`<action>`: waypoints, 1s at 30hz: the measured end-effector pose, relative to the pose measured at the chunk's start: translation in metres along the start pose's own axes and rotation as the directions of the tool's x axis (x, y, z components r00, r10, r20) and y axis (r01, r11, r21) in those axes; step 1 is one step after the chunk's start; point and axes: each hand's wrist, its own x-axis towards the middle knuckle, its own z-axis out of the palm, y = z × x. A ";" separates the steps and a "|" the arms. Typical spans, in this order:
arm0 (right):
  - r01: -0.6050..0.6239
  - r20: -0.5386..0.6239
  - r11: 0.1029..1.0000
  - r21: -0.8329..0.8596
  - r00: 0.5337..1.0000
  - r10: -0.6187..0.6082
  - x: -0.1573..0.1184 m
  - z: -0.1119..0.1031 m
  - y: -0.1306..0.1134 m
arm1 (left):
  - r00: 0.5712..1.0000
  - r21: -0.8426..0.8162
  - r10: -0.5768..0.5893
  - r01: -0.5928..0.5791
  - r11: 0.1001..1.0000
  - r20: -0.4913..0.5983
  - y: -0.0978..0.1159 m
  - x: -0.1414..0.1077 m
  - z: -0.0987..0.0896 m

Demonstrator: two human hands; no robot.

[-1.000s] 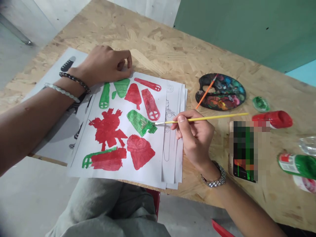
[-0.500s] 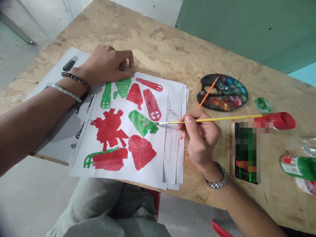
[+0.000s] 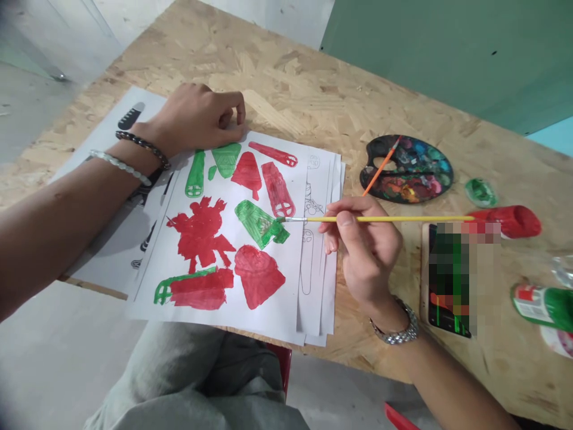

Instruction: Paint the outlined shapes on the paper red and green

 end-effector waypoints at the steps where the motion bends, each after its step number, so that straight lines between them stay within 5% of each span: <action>1: -0.024 0.008 1.000 0.013 1.000 0.024 0.000 0.000 0.000 | 1.000 -0.001 0.007 -0.007 1.000 -0.008 0.000 0.000 0.000; 30: -0.035 0.244 0.997 -0.065 0.969 0.050 -0.005 -0.004 -0.002 | 1.000 -0.018 -0.005 0.005 1.000 0.003 -0.002 0.001 0.002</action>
